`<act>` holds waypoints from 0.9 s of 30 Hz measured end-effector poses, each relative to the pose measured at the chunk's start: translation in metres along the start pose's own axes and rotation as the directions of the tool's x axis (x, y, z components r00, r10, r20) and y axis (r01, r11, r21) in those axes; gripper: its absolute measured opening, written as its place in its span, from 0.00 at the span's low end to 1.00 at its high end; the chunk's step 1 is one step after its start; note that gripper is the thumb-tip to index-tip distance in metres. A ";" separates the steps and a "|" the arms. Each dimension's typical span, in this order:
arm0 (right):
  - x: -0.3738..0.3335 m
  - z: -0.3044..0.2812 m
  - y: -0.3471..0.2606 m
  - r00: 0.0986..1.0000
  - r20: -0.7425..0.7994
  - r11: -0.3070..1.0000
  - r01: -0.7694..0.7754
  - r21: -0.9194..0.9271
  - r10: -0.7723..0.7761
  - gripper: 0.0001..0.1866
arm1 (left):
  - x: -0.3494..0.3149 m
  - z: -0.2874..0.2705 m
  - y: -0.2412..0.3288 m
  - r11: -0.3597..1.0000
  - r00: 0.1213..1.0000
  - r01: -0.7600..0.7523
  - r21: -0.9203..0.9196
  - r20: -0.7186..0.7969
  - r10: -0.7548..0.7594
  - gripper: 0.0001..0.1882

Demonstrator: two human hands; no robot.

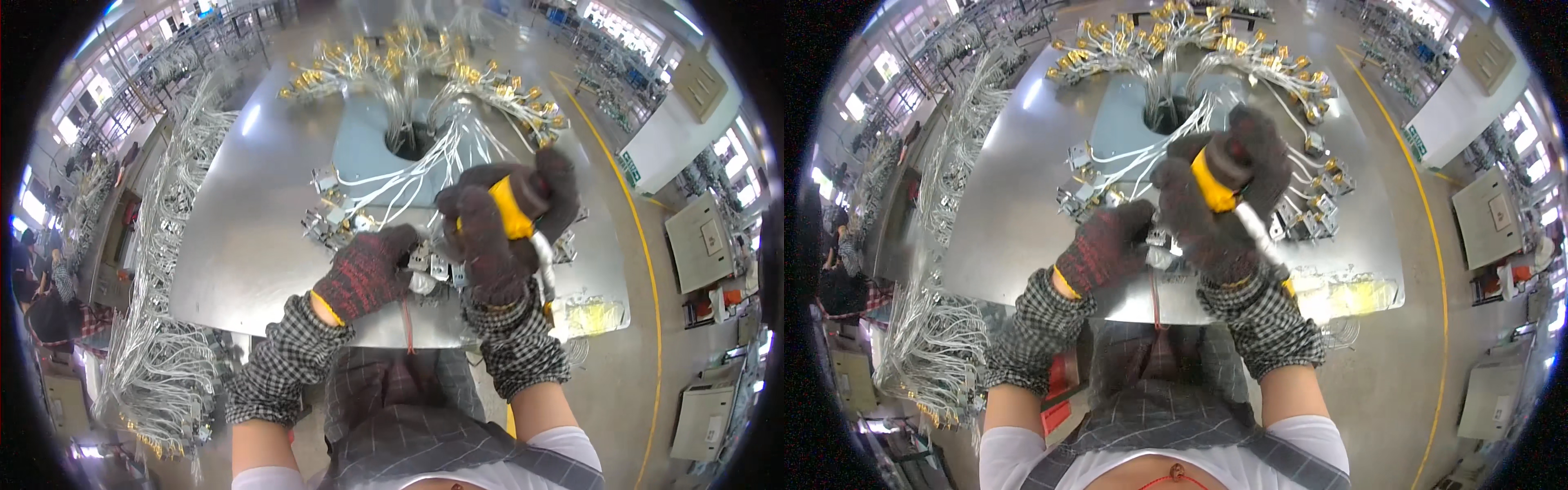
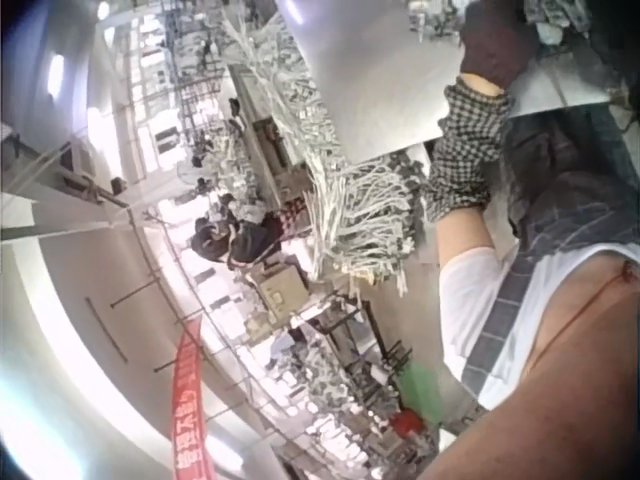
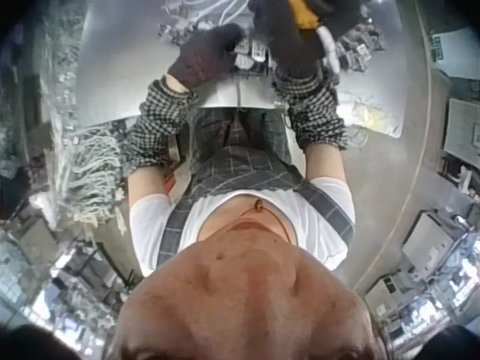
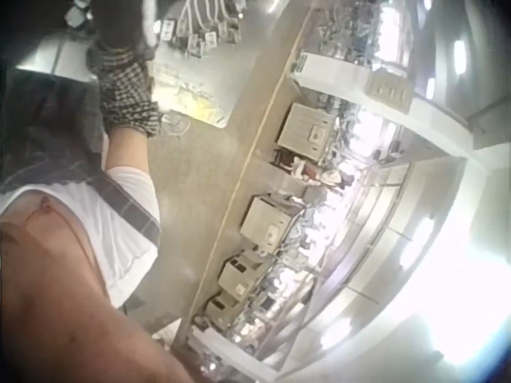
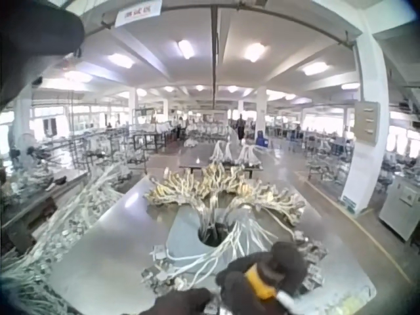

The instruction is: Assemble electronic wiring components on a circular rotating jig using an electric screwdriver.

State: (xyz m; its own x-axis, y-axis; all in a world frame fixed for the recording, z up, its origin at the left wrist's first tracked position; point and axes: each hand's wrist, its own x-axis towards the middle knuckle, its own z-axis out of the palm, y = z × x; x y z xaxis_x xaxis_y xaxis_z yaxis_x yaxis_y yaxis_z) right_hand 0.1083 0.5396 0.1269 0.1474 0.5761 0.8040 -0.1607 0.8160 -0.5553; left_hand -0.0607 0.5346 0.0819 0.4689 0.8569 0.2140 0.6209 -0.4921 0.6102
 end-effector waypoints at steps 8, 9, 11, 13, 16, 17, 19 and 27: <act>-0.018 0.005 0.015 0.998 0.022 0.998 -0.061 0.003 0.060 0.37 | 0.003 -0.044 -0.054 0.899 0.831 0.134 0.417 -0.541 0.127 0.34; -0.020 0.007 0.014 0.975 -0.080 0.969 -0.195 0.150 0.208 0.36 | 0.011 -0.051 -0.071 0.925 0.859 0.223 0.307 -0.511 -0.037 0.33; -0.013 0.008 0.009 0.907 -0.029 0.890 -0.407 0.205 0.421 0.36 | 0.019 -0.067 -0.121 0.917 0.855 0.337 0.212 -0.476 -0.204 0.31; -0.011 0.003 0.013 0.794 0.017 0.770 -0.594 0.231 0.608 0.36 | 0.033 -0.074 -0.160 0.886 0.892 0.423 -0.192 -0.087 -0.444 0.28; -0.016 -0.001 0.027 0.968 0.017 0.953 -0.244 -0.180 0.251 0.36 | 0.041 -0.084 -0.134 0.819 0.897 0.410 -0.401 0.012 -0.442 0.32; -0.011 0.006 0.020 0.989 0.004 0.988 -0.146 -0.043 0.146 0.37 | 0.041 -0.088 -0.130 0.820 0.897 0.410 -0.399 0.012 -0.442 0.32; -0.010 0.009 0.018 0.999 -0.022 0.994 -0.040 0.098 0.042 0.38 | 0.041 -0.097 -0.123 0.696 0.859 0.425 -0.579 0.017 -0.511 0.29; -0.012 0.006 0.013 0.997 0.041 0.995 0.068 -0.070 -0.065 0.40 | -0.003 -0.057 -0.010 0.974 0.863 -0.226 0.031 -0.458 0.215 0.26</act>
State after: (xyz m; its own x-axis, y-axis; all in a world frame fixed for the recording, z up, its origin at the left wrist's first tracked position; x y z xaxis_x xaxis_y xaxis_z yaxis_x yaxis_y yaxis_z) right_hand 0.0984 0.5430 0.1108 0.1169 0.5195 0.8464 -0.0817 0.8544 -0.5131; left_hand -0.1046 0.5454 0.1188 0.2498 0.7038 0.6651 0.5181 -0.6774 0.5222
